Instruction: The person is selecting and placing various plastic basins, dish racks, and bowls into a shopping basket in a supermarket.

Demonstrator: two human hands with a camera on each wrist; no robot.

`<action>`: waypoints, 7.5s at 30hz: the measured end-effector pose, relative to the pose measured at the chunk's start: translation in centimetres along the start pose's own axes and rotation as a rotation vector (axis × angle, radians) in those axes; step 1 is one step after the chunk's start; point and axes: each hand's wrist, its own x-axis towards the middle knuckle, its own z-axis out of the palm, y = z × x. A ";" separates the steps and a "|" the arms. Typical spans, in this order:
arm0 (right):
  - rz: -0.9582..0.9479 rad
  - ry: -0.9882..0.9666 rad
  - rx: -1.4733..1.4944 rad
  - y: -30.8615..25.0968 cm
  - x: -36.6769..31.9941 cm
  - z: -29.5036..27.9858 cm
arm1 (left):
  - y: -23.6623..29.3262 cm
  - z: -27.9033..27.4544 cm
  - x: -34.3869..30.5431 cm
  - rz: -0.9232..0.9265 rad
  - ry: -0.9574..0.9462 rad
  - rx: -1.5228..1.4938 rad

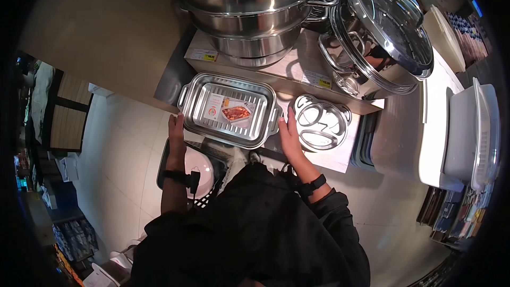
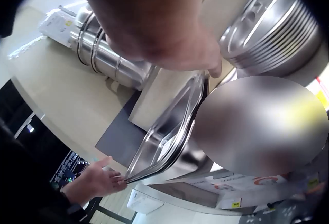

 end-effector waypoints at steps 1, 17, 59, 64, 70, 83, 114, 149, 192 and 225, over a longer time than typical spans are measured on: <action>0.000 -0.003 -0.002 0.7 0.4 0.5 | -0.2 -0.3 0.2 -0.047 -0.136 -0.096; 0.319 0.050 0.340 4.5 3.0 2.5 | -3.9 1.2 5.3 -0.221 -0.281 -0.198; -0.386 0.185 0.334 -15.0 14.3 -0.9 | 22.3 13.2 6.9 0.322 -0.522 -0.684; -0.342 0.251 0.511 -16.0 15.5 1.0 | 22.9 13.5 8.3 0.377 -0.615 -0.728; -0.273 0.380 0.544 -16.6 15.2 1.7 | 23.4 13.6 8.8 0.349 -0.691 -0.845; -0.300 0.130 0.425 -16.2 11.0 0.5 | 22.7 12.7 7.8 0.311 -0.627 -0.676; -0.520 0.517 0.549 -10.3 6.9 -24.6 | 24.6 29.9 -15.5 0.174 -1.017 -0.641; -0.072 -0.417 -0.221 0.4 -21.3 5.1 | -3.4 -12.7 -17.7 -0.057 -0.478 0.166; -0.771 -0.410 -1.232 5.4 -26.1 23.9 | -14.2 -21.8 -23.2 -0.073 -0.463 0.432; -0.560 -0.616 -1.057 3.3 -21.3 35.1 | -15.7 -28.7 -11.6 -0.043 -0.408 0.505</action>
